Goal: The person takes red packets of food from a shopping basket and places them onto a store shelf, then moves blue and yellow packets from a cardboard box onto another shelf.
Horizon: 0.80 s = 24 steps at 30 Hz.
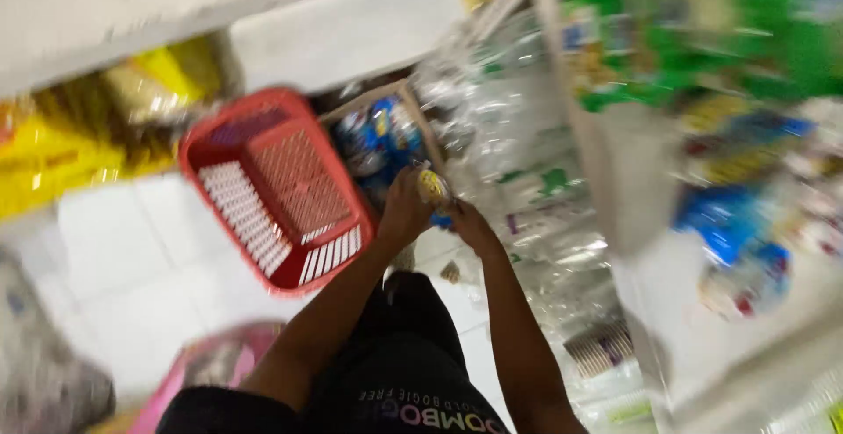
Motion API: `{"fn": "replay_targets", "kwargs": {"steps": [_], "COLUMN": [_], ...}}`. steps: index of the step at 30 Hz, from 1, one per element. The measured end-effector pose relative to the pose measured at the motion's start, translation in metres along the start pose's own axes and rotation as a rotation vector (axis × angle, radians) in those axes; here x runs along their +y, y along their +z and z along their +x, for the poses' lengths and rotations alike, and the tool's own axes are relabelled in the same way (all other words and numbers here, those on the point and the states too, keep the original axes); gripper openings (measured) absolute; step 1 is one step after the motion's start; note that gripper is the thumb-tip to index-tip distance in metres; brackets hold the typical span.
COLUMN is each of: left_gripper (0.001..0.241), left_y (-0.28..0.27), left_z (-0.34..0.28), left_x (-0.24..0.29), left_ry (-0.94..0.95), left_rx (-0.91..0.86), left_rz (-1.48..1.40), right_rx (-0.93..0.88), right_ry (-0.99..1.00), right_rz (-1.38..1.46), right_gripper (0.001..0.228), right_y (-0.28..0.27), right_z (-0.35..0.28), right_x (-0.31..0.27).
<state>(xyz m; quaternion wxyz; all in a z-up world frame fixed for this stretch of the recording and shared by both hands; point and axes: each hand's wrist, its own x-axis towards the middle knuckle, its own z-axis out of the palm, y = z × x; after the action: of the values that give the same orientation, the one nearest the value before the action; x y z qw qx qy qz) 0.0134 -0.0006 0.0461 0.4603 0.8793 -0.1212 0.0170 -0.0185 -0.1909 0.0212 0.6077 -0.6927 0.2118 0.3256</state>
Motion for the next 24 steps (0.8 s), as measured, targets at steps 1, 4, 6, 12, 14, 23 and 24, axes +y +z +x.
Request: {"fn": "replay_targets", "kwargs": {"steps": [1, 4, 6, 12, 14, 23, 24], "left_gripper": [0.073, 0.072, 0.069, 0.069, 0.073, 0.059, 0.049], "left_y": [-0.007, -0.020, -0.047, -0.057, -0.040, 0.108, 0.124], "left_z": [0.013, 0.040, 0.048, 0.091, 0.099, 0.144, 0.148], "left_x": [0.016, 0.077, 0.121, 0.293, 0.349, 0.504, 0.503], "left_ry": [-0.020, -0.055, -0.020, 0.476, 0.686, 1.019, 1.030], "left_rx": [-0.061, -0.281, -0.374, -0.560, -0.524, -0.388, -0.349], "left_rz": [-0.253, -0.725, -0.683, -0.569, -0.548, -0.036, 0.054], "right_rx": [0.001, 0.091, 0.303, 0.917, 1.071, 1.663, 1.669], "right_ry": [-0.048, -0.169, -0.344, -0.532, -0.690, -0.585, -0.527], "right_rz": [0.201, 0.424, 0.272, 0.080, 0.219, 0.107, 0.029], "right_gripper": [0.045, 0.042, 0.040, 0.032, 0.036, 0.029, 0.030], "right_y": [-0.008, -0.011, -0.012, -0.060, -0.086, -0.290, -0.314], "right_z": [-0.022, -0.098, -0.155, -0.298, -0.331, -0.335, -0.319], "right_x": [-0.012, -0.052, -0.081, -0.148, -0.163, -0.161, -0.150]}}
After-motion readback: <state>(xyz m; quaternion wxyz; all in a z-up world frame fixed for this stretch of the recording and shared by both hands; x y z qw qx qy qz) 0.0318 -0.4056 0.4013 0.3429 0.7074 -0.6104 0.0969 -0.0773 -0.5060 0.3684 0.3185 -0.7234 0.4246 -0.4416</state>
